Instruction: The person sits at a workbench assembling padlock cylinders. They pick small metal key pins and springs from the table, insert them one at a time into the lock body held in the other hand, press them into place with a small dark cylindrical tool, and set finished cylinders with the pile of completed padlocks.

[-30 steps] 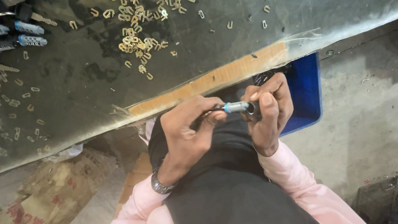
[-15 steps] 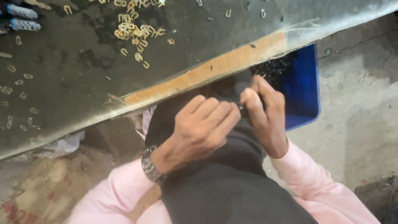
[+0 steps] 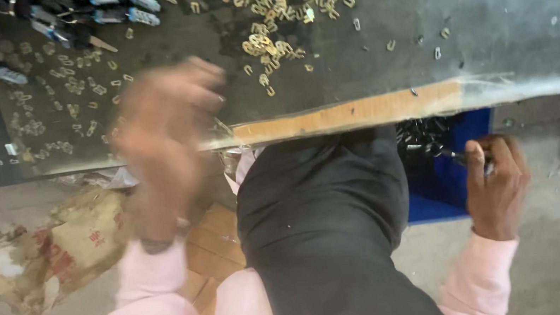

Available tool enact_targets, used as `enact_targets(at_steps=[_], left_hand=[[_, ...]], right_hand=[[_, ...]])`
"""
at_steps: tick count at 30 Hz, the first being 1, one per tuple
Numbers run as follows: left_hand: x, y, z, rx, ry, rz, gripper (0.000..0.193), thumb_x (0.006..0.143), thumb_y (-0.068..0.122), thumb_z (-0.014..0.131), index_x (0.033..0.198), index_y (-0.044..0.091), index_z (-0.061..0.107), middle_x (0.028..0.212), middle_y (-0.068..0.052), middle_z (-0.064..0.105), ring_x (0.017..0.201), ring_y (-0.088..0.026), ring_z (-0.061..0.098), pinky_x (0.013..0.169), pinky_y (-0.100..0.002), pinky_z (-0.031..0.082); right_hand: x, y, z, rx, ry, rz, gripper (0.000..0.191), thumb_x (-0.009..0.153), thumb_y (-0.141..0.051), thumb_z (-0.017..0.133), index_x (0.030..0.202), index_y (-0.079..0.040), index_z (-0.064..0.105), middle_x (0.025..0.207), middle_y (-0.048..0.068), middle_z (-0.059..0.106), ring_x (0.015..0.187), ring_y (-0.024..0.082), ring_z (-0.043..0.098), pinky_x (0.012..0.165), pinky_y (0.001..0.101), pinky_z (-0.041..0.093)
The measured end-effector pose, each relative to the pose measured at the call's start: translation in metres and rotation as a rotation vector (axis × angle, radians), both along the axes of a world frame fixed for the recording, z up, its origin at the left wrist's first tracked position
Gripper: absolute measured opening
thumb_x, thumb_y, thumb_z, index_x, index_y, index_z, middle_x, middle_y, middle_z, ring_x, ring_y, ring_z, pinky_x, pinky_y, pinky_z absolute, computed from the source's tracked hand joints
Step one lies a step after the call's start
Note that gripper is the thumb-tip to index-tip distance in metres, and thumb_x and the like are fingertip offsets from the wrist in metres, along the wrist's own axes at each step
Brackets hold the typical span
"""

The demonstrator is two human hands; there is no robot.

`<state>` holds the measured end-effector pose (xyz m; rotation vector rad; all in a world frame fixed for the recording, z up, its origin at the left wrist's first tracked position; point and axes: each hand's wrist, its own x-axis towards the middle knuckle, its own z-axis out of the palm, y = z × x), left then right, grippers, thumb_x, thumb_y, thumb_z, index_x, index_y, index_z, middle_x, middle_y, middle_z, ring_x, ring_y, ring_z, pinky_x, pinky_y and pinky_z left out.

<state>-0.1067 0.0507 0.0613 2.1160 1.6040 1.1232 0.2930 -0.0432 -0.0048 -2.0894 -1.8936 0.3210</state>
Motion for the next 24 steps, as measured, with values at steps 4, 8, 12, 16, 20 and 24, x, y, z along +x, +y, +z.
enact_targets(at_steps=[4, 8, 12, 16, 20, 24], left_hand=[[-0.067, 0.038, -0.011, 0.075, 0.542, 0.160, 0.022, 0.104, -0.001, 0.070, 0.122, 0.009, 0.075, 0.120, -0.005, 0.063, 0.115, -0.025, 0.059, 0.097, -0.038, 0.049], [-0.072, 0.050, -0.033, 0.045, 0.698, 0.063, 0.019, 0.095, 0.002, 0.070, 0.111, 0.012, 0.070, 0.118, -0.003, 0.056, 0.116, -0.023, 0.051, 0.101, -0.039, 0.040], [-0.054, 0.039, -0.030, 0.006, 0.664, 0.071, 0.011, 0.099, 0.006, 0.074, 0.107, 0.012, 0.068, 0.117, -0.001, 0.057, 0.120, -0.022, 0.051, 0.107, -0.043, 0.038], [-0.024, 0.022, -0.007, -0.019, 0.241, 0.117, 0.016, 0.099, 0.009, 0.076, 0.108, 0.006, 0.063, 0.111, -0.005, 0.062, 0.109, -0.025, 0.057, 0.096, -0.042, 0.041], [0.023, -0.006, 0.019, -0.078, -0.143, 0.027, 0.014, 0.097, 0.010, 0.073, 0.106, 0.007, 0.062, 0.108, -0.004, 0.067, 0.106, -0.022, 0.065, 0.089, -0.034, 0.053], [0.053, -0.021, 0.025, -0.100, -0.162, -0.147, 0.030, 0.095, 0.023, 0.082, 0.120, 0.013, 0.069, 0.115, -0.002, 0.067, 0.106, -0.019, 0.062, 0.096, -0.033, 0.046]], right_hand=[[0.012, 0.012, 0.002, 0.030, -0.041, 0.109, 0.020, 0.095, -0.011, 0.077, 0.108, 0.001, 0.068, 0.117, 0.018, 0.066, 0.106, 0.036, 0.065, 0.087, 0.0434, 0.051], [-0.018, 0.019, 0.014, 0.009, 0.254, 0.204, 0.023, 0.092, -0.003, 0.078, 0.113, -0.003, 0.068, 0.122, 0.012, 0.069, 0.113, 0.031, 0.067, 0.095, 0.0376, 0.054], [-0.064, 0.026, 0.032, 0.044, 0.489, 0.335, 0.023, 0.084, -0.006, 0.079, 0.105, -0.004, 0.071, 0.114, 0.011, 0.071, 0.105, 0.028, 0.071, 0.089, 0.0353, 0.057], [-0.110, 0.038, 0.050, 0.208, 0.679, 0.445, 0.027, 0.084, -0.015, 0.082, 0.106, -0.005, 0.070, 0.112, 0.011, 0.070, 0.104, 0.029, 0.070, 0.092, 0.0364, 0.057], [-0.146, 0.050, 0.055, 0.311, 0.761, 0.475, 0.042, 0.099, -0.028, 0.070, 0.123, 0.003, 0.057, 0.123, 0.022, 0.063, 0.115, 0.037, 0.064, 0.102, 0.0410, 0.053], [-0.162, 0.052, 0.040, -0.049, 1.116, 0.362, 0.038, 0.111, -0.030, 0.056, 0.124, 0.005, 0.057, 0.104, 0.017, 0.064, 0.093, 0.024, 0.061, 0.085, 0.0327, 0.051]])
